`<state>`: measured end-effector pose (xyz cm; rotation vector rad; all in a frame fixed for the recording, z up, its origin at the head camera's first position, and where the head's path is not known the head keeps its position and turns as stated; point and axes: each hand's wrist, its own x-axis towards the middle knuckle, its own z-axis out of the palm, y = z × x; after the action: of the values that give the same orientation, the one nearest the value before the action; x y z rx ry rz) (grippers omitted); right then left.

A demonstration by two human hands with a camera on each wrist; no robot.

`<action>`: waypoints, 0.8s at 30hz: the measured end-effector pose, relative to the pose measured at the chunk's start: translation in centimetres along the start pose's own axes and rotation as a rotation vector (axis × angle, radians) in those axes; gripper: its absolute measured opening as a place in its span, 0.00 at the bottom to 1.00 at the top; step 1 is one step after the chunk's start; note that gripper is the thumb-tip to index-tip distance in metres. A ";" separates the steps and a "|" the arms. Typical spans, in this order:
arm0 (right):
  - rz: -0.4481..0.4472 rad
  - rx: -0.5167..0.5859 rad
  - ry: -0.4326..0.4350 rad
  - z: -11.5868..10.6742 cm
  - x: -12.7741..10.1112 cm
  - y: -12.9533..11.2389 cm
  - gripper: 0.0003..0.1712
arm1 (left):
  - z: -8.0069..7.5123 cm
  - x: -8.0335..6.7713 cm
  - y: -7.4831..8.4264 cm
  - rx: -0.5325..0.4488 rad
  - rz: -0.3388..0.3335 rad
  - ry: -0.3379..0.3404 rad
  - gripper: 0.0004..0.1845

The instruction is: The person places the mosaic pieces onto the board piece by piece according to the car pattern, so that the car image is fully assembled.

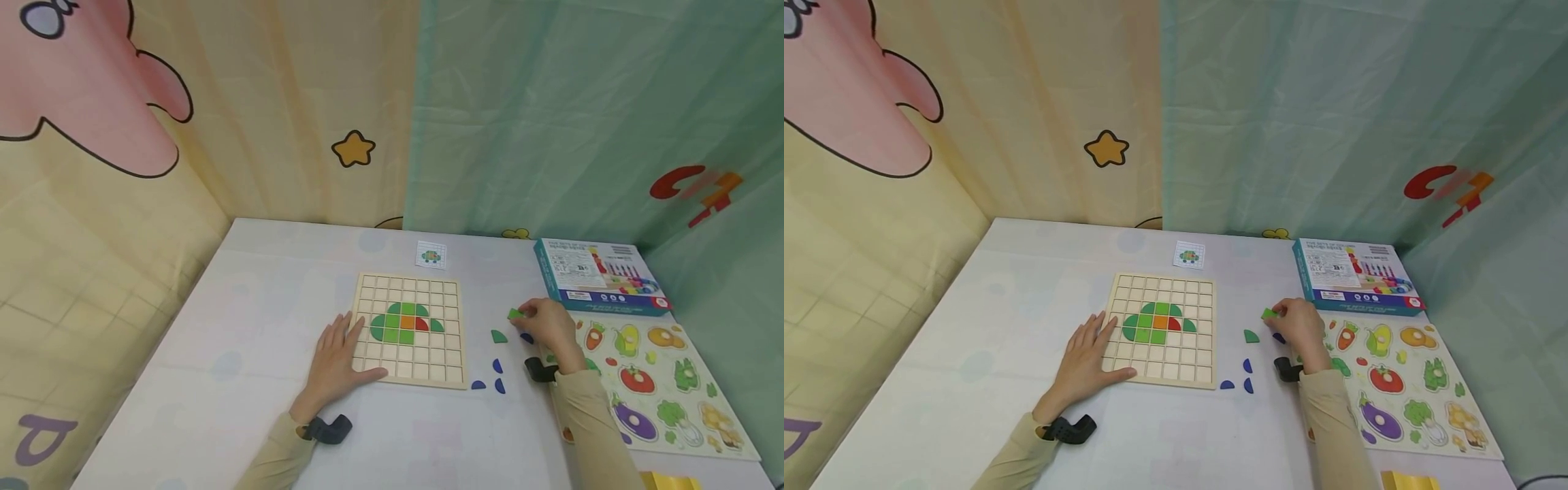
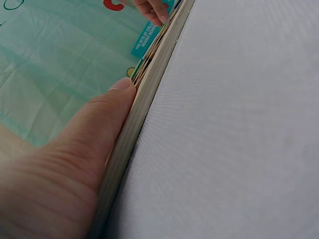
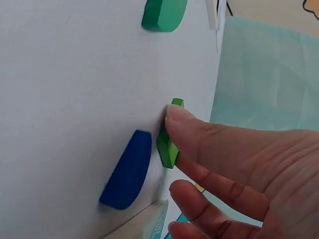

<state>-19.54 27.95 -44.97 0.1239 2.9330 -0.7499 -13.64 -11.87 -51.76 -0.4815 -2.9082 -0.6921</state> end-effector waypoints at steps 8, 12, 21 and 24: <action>0.007 0.029 -0.017 0.3 -0.1 -0.3 0.17 | 0.0 0.0 0.0 -0.003 -0.001 -0.002 0.58; 0.012 0.059 0.007 0.6 -0.2 -0.3 0.15 | -0.1 0.1 0.1 -0.011 -0.002 -0.006 0.58; -0.046 0.096 0.107 1.1 -1.0 -1.3 0.10 | -0.2 0.0 0.2 -0.008 -0.004 -0.010 0.58; -0.070 0.113 0.143 1.5 -1.3 -1.9 0.11 | -0.3 -0.1 0.2 -0.008 -0.001 -0.009 0.58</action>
<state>-18.27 25.47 -45.21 0.0880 3.0422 -0.9561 -13.50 -11.84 -51.41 -0.4847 -2.9149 -0.7045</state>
